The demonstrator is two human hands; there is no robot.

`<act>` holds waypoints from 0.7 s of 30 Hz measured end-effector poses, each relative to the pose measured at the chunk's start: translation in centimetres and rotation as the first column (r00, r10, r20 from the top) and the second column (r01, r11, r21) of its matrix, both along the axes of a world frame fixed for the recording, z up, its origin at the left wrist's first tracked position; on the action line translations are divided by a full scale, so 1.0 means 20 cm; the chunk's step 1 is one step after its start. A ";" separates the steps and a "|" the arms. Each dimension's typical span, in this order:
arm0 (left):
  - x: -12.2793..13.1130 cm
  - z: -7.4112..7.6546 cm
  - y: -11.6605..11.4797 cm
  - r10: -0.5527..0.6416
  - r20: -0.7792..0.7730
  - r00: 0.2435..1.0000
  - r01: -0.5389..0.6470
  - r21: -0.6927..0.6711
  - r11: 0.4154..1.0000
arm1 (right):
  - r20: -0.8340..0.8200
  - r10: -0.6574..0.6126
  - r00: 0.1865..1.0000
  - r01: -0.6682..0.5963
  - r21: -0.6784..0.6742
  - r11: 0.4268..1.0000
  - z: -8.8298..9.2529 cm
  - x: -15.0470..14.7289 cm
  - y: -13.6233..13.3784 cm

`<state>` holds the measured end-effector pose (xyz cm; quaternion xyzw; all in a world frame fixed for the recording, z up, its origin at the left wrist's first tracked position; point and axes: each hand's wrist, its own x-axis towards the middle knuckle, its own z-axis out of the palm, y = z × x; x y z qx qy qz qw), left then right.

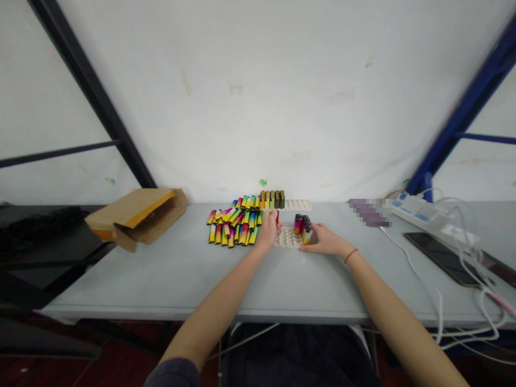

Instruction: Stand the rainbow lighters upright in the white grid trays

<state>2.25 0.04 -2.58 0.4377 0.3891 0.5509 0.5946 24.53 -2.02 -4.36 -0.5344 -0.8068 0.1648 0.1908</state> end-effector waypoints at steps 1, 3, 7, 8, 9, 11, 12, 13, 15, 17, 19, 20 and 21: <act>0.00 -0.02 0.00 0.012 -0.133 0.991 0.004 0.120 0.993 | 0.000 0.000 1.000 0.000 0.000 1.000 0.00 0.00 0.00; 0.01 -0.04 -0.01 0.090 -0.388 0.917 0.063 0.363 0.930 | -0.001 -0.001 1.000 0.001 0.003 1.000 0.00 0.00 0.00; 0.02 -0.06 -0.01 0.199 -0.575 0.794 0.241 0.597 0.765 | -0.010 0.000 1.000 0.000 0.014 1.000 -0.01 0.00 0.01; 0.02 -0.06 -0.01 0.195 -0.591 0.783 0.279 0.614 0.739 | -0.018 0.000 1.000 0.000 0.020 1.000 -0.02 0.00 0.01; 0.02 -0.06 -0.01 0.179 -0.605 0.776 0.312 0.615 0.724 | -0.027 0.000 1.000 0.000 0.026 1.000 -0.02 0.00 0.01; 0.01 -0.07 0.00 0.134 -0.626 0.768 0.360 0.596 0.718 | -0.049 0.002 0.999 -0.001 0.037 0.999 -0.03 0.00 0.02; 0.01 -0.07 0.00 0.116 -0.635 0.764 0.375 0.583 0.721 | -0.059 0.003 0.998 -0.001 0.041 0.999 -0.03 0.00 0.02; 0.01 -0.07 0.00 0.103 -0.643 0.759 0.384 0.570 0.726 | -0.066 0.004 0.998 -0.001 0.042 0.999 -0.03 0.00 0.02; 0.01 -0.08 0.00 0.089 -0.662 0.744 0.398 0.546 0.737 | -0.072 0.004 0.997 -0.001 0.037 0.999 -0.03 0.00 0.02; 0.01 -0.09 0.01 0.078 -0.679 0.730 0.407 0.523 0.748 | -0.068 0.006 0.998 -0.004 0.031 0.999 -0.03 0.00 0.01; 0.01 -0.09 0.01 0.068 -0.688 0.722 0.411 0.505 0.759 | -0.064 0.009 0.998 -0.008 0.030 1.000 -0.02 0.00 0.01; 0.00 -0.09 0.01 0.068 -0.690 0.720 0.407 0.500 0.764 | -0.063 0.010 0.998 -0.008 0.030 1.000 -0.02 0.00 0.01; 0.00 -0.09 0.01 0.075 -0.692 0.718 0.401 0.500 0.767 | -0.062 0.010 0.998 -0.008 0.030 1.000 -0.02 0.00 0.01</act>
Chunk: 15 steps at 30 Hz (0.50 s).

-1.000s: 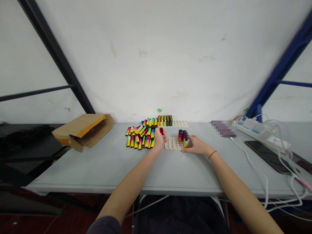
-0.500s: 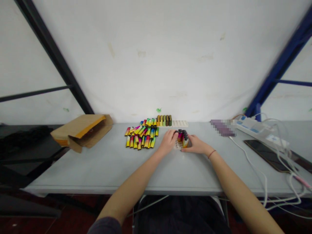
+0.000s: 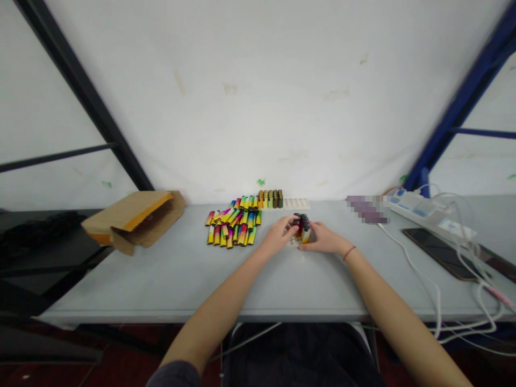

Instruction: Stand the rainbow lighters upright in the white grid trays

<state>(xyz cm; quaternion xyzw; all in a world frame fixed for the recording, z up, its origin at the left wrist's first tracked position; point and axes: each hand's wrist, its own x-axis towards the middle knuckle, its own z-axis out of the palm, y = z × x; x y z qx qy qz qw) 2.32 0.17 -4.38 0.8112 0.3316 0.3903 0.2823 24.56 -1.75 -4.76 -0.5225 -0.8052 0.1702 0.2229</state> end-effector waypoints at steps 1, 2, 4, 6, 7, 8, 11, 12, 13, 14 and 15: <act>0.00 0.00 0.00 0.013 -0.004 1.000 -0.013 0.010 1.000 | 0.000 0.001 1.000 -0.001 -0.001 1.000 0.00 0.00 0.00; 0.00 0.00 0.00 0.027 -0.012 1.000 -0.027 0.027 0.999 | 0.001 0.002 1.000 -0.002 -0.002 1.000 0.00 0.00 0.00; -0.01 0.00 0.00 0.049 -0.035 0.998 -0.046 0.072 0.996 | 0.005 0.007 1.000 -0.007 -0.007 1.000 0.00 0.00 0.00; -0.01 0.01 -0.01 0.061 -0.061 0.996 -0.054 0.110 0.992 | 0.013 0.008 1.000 -0.008 -0.008 1.000 0.00 0.00 0.00; -0.02 0.02 -0.01 0.068 -0.075 0.995 -0.058 0.123 0.991 | 0.016 0.007 1.000 -0.007 -0.007 1.000 0.00 0.00 0.00; -0.02 0.03 -0.01 0.077 -0.092 0.993 -0.065 0.133 0.989 | 0.019 0.004 1.000 -0.004 -0.005 1.000 0.00 0.00 0.00; -0.03 0.08 -0.02 0.149 -0.170 0.974 -0.122 0.157 0.980 | 0.029 -0.005 1.000 0.005 -0.008 1.000 0.01 0.00 0.00; -0.04 0.10 -0.02 0.198 -0.210 0.957 -0.165 0.167 0.972 | 0.034 -0.007 0.999 0.008 -0.012 1.000 0.01 0.00 -0.01; -0.06 0.12 -0.03 0.264 -0.258 0.929 -0.222 0.180 0.958 | 0.038 -0.009 0.999 0.010 -0.018 1.000 0.02 0.00 -0.01; -0.08 0.15 -0.03 0.342 -0.312 0.887 -0.292 0.195 0.936 | 0.044 -0.009 0.999 0.010 -0.024 1.000 0.02 -0.01 -0.01; -0.11 0.18 -0.03 0.423 -0.368 0.828 -0.368 0.213 0.905 | 0.049 -0.009 0.999 0.011 -0.031 0.999 0.03 -0.01 -0.01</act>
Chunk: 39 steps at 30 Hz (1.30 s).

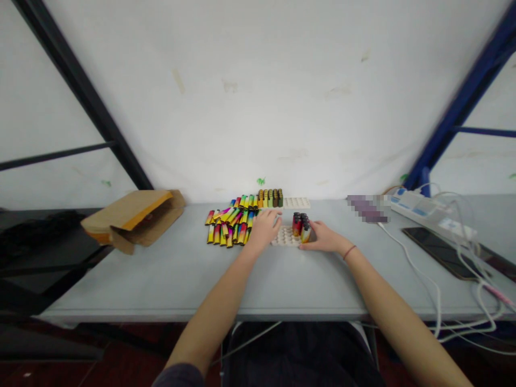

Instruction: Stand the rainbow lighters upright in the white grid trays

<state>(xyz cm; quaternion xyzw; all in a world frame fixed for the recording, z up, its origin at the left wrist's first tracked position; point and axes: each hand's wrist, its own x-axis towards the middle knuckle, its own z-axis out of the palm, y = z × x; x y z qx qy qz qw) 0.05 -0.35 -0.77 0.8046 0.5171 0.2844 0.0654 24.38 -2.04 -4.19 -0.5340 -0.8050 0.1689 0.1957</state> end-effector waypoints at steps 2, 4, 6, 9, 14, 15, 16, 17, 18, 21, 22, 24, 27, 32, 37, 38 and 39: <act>-0.08 0.06 0.01 0.193 -0.121 0.974 -0.198 -0.029 0.980 | 0.011 -0.001 1.000 0.002 -0.012 1.000 0.01 0.00 -0.01; -0.18 0.10 0.02 0.328 -0.204 0.922 -0.352 -0.093 0.931 | 0.015 -0.005 1.000 0.005 -0.021 1.000 0.02 -0.01 -0.01; -0.28 0.13 0.04 0.400 -0.252 0.881 -0.448 -0.169 0.878 | 0.014 -0.008 1.000 0.009 -0.024 1.000 0.03 -0.01 -0.02; -0.35 0.14 0.08 0.430 -0.271 0.861 -0.494 -0.250 0.833 | 0.010 -0.006 1.000 0.007 -0.025 1.000 0.03 -0.01 -0.02; -0.31 0.05 0.12 0.427 -0.174 0.888 -0.454 -0.172 0.874 | 0.012 0.004 1.000 -0.004 -0.022 1.000 0.01 0.00 -0.01; -0.30 0.02 0.13 0.425 -0.158 0.891 -0.447 -0.140 0.884 | 0.007 0.004 1.000 -0.004 -0.015 1.000 0.00 0.00 0.00; -0.29 -0.01 0.14 0.427 -0.149 0.892 -0.444 -0.110 0.889 | 0.001 0.002 1.000 -0.002 -0.005 1.000 0.00 0.01 0.00; -0.28 -0.03 0.15 0.432 -0.147 0.890 -0.446 -0.084 0.891 | -0.005 0.001 1.000 -0.001 0.005 1.000 0.00 0.01 0.00; -0.28 -0.05 0.16 0.437 -0.148 0.887 -0.450 -0.064 0.891 | -0.009 0.000 1.000 0.001 0.014 1.000 -0.01 0.01 0.00; -0.28 -0.08 0.18 0.450 -0.166 0.877 -0.463 -0.045 0.885 | 0.003 0.002 1.000 -0.002 0.015 1.000 0.00 0.00 0.00; -0.28 -0.08 0.18 0.451 -0.171 0.876 -0.465 -0.051 0.884 | 0.014 0.003 1.000 -0.003 0.008 1.000 0.00 0.00 0.00; -0.27 -0.06 0.16 0.455 -0.167 0.875 -0.470 -0.067 0.880 | 0.036 0.003 0.999 -0.003 -0.010 1.000 0.01 0.00 0.00; -0.25 -0.03 0.13 0.477 -0.109 0.872 -0.486 -0.074 0.871 | 0.048 0.000 0.999 0.001 -0.022 1.000 0.01 0.00 0.00; -0.21 -0.01 0.16 0.408 0.170 0.897 -0.403 -0.068 0.913 | 0.035 0.000 0.999 0.000 -0.013 1.000 0.01 0.00 0.00; -0.15 -0.05 0.22 0.201 0.610 0.766 -0.099 -0.197 0.975 | -0.002 0.002 1.000 -0.002 0.019 1.000 0.00 0.00 0.00; -0.14 -0.07 0.23 0.185 0.667 0.721 -0.051 -0.216 0.975 | -0.004 0.003 1.000 -0.003 0.019 1.000 0.00 0.00 0.00; -0.13 -0.08 0.23 0.177 0.708 0.684 -0.015 -0.229 0.973 | -0.005 0.005 1.000 -0.005 0.020 1.000 0.00 0.00 0.00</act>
